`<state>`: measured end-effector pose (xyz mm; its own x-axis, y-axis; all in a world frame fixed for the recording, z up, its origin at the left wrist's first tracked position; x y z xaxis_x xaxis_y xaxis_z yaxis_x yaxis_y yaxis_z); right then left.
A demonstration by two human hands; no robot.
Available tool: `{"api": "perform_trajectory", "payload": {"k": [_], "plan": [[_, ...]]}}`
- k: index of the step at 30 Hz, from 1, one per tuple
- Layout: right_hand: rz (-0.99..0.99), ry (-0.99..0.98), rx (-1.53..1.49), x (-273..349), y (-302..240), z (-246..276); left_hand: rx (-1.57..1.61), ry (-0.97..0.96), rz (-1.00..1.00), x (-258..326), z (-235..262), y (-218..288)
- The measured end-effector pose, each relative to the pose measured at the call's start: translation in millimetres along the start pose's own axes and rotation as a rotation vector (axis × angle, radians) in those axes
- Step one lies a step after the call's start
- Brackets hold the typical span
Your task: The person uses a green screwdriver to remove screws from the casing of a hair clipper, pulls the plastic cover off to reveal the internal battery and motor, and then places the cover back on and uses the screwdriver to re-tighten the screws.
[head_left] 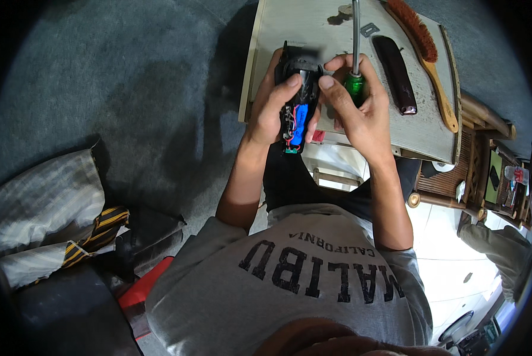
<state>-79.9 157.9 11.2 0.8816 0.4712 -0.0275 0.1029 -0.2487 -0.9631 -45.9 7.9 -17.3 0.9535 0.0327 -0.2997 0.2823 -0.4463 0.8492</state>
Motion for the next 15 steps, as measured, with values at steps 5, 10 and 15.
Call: {"api": "perform_trajectory", "payload": {"k": [5,10,15], "plan": [[-0.024,0.048,0.048,-3.9,9.3,4.3,0.083,0.024,0.017,-2.0,2.8,1.2],[-0.040,0.043,0.007,-3.8,12.0,5.3,-0.052,0.056,0.008,-4.2,-2.7,6.6],[-0.012,0.050,0.001,-4.6,12.5,6.7,-0.055,0.061,0.066,-4.7,2.4,6.8]]}}
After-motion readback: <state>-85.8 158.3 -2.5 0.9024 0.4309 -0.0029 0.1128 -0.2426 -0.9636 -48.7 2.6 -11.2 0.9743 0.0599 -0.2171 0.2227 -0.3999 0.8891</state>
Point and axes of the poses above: each hand's wrist, its own x-axis away from the middle knuckle, its own z-axis out of the back of the hand, y = z × x, the point moved 5 cm from there along -x, towards the middle knuckle, and after that the axes turned 11 degrees about -z, right-handed, at the moved point
